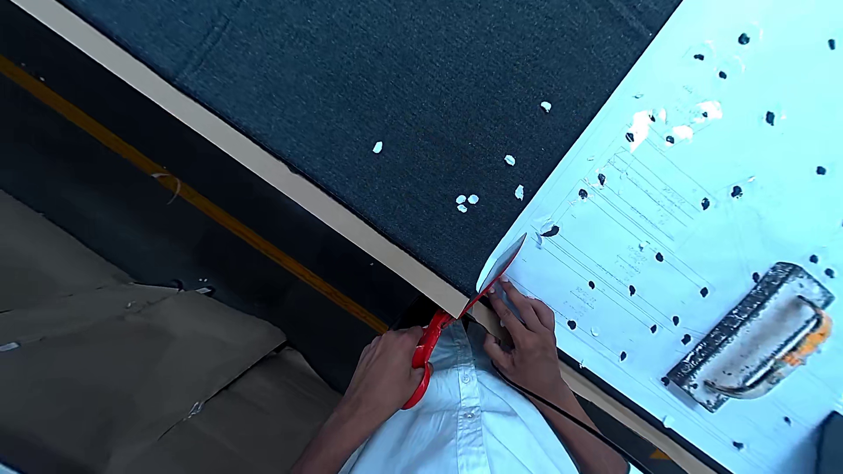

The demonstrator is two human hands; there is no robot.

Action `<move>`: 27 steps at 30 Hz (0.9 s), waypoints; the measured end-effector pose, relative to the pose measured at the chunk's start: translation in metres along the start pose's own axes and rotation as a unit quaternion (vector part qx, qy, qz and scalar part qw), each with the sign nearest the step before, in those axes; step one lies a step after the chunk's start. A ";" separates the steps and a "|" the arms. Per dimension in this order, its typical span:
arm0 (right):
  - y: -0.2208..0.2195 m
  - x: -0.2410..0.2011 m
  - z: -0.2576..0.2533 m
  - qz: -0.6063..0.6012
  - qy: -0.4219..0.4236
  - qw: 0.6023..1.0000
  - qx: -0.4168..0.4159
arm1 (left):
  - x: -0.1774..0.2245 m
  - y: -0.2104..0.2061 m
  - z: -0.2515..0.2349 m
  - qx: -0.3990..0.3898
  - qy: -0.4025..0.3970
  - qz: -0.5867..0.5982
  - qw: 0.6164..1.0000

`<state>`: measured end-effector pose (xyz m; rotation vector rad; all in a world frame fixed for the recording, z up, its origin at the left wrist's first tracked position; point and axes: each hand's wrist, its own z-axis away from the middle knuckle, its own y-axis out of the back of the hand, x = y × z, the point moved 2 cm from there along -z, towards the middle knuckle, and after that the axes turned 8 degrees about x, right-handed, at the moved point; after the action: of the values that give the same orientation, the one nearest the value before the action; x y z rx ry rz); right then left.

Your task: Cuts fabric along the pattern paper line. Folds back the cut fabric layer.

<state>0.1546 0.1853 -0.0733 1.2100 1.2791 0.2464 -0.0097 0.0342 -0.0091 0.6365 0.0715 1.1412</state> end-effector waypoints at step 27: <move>0.000 0.042 -0.055 0.130 -0.072 0.989 -0.023 | 0.017 -0.013 -0.010 0.122 -0.024 0.022 0.992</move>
<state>0.1242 0.2456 -0.0880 1.3308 0.9851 0.3677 0.0048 0.0501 -0.0187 0.8863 0.1582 1.1694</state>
